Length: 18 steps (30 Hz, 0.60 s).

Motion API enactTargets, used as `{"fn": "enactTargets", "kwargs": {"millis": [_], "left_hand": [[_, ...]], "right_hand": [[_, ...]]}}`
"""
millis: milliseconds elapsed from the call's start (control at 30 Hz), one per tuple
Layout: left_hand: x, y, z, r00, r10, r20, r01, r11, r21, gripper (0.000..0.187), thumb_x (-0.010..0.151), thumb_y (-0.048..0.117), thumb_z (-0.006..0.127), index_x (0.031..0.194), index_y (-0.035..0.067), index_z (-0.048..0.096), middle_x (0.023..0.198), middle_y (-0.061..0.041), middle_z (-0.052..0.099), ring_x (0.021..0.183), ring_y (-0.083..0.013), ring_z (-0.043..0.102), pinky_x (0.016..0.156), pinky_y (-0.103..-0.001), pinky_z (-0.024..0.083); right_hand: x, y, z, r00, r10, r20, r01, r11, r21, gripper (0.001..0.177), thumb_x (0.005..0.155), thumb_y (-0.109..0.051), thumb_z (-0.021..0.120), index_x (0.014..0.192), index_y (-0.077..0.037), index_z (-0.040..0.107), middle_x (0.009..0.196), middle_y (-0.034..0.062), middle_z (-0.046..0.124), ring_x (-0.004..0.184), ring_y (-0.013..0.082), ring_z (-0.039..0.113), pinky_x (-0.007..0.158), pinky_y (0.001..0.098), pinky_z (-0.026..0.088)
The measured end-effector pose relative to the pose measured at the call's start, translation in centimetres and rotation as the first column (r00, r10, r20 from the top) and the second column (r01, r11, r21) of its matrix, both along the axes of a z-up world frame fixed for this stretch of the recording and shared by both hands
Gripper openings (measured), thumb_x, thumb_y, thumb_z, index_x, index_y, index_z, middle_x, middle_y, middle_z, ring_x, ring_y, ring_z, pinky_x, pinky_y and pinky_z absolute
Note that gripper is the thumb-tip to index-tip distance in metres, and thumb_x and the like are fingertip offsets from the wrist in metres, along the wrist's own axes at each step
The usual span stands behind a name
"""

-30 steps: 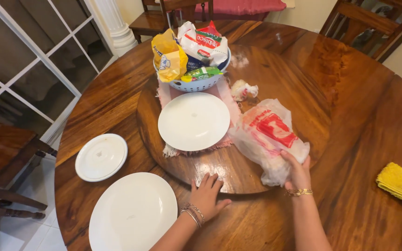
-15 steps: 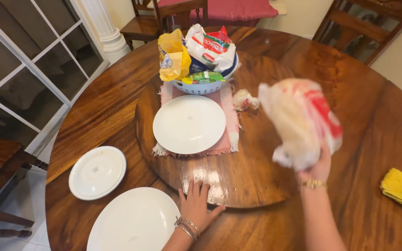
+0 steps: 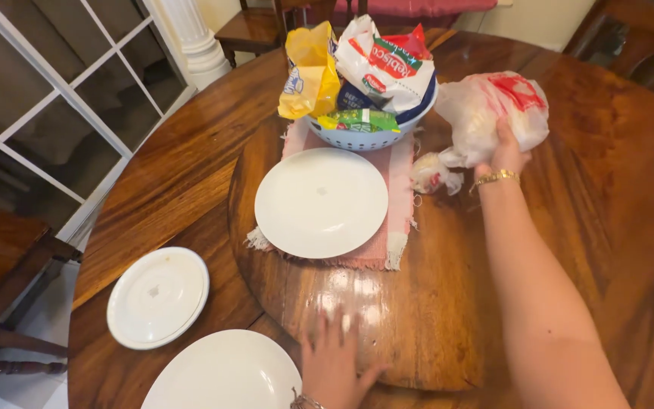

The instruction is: Cleaning a wooden dining table with a yellow cloth and arranging plates and placemats.

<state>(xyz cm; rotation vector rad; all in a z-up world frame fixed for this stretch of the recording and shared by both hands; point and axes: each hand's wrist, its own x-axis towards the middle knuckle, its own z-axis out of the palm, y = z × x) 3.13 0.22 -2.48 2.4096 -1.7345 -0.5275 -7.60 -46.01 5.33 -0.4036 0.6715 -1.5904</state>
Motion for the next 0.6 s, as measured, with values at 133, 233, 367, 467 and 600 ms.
{"fn": "enactTargets", "kwargs": {"millis": [133, 233, 367, 467, 600], "left_hand": [[-2.7, -0.8, -4.0, 0.986, -0.155, -0.062, 0.145, 0.98, -0.135, 0.092, 0.084, 0.076, 0.056, 0.154, 0.019, 0.042, 0.164, -0.023, 0.024, 0.147, -0.051, 0.017, 0.108, -0.079, 0.006], [-3.7, -0.7, -7.1, 0.969, -0.2, -0.144, 0.195, 0.98, -0.046, 0.089, 0.083, 0.08, 0.053, 0.153, 0.027, 0.046, 0.162, -0.022, 0.025, 0.147, -0.0504, 0.019, 0.108, -0.08, 0.006], [-3.3, -0.1, -9.7, 0.97, -0.221, -0.104, 0.212, 0.973, -0.092, 0.092, 0.084, 0.086, 0.05, 0.155, 0.027, 0.047, 0.16, -0.025, 0.027, 0.145, -0.0533, 0.023, 0.104, -0.083, 0.007], [-2.8, 0.1, -8.7, 0.968, -0.225, -0.11, 0.219, 0.974, -0.063, 0.092, 0.085, 0.085, 0.05, 0.155, 0.026, 0.047, 0.161, -0.025, 0.026, 0.145, -0.0539, 0.021, 0.105, -0.083, 0.008], [-2.8, 0.0, -7.7, 0.961, -0.216, -0.173, 0.215, 0.976, -0.023, 0.09, 0.085, 0.081, 0.055, 0.155, 0.025, 0.046, 0.162, -0.025, 0.024, 0.148, -0.0529, 0.017, 0.107, -0.081, 0.009]], "right_hand": [[0.6, -4.3, -3.6, 0.995, -0.102, -0.018, 0.103, 0.994, 0.04, 0.078, 0.082, -0.002, 0.082, 0.142, -0.001, 0.033, 0.136, 0.0219, 0.06, 0.117, 0.0394, 0.07, 0.09, 0.0563, 0.06], [1.3, -6.2, -5.4, 0.991, -0.132, 0.007, 0.132, 0.991, 0.025, 0.079, 0.081, -0.001, 0.082, 0.143, 0.0, 0.034, 0.136, 0.0232, 0.06, 0.115, 0.04, 0.071, 0.089, 0.0558, 0.061], [1.0, -8.9, -9.0, 0.991, 0.039, 0.127, -0.036, 0.999, -0.025, 0.072, 0.086, -0.01, 0.079, 0.144, 0.002, 0.039, 0.14, 0.0248, 0.06, 0.12, 0.0434, 0.071, 0.096, 0.0602, 0.059], [0.8, -8.0, -9.6, 0.931, 0.348, 0.112, -0.339, 0.936, -0.094, 0.067, 0.093, -0.027, 0.073, 0.147, 0.001, 0.047, 0.144, 0.0219, 0.062, 0.124, 0.0417, 0.069, 0.104, 0.0608, 0.054], [1.0, -5.3, -7.1, 0.751, 0.49, -0.442, -0.422, 0.872, 0.249, 0.065, 0.086, -0.047, 0.07, 0.138, -0.01, 0.057, 0.134, 0.0094, 0.066, 0.115, 0.0302, 0.066, 0.096, 0.0536, 0.047]]}}
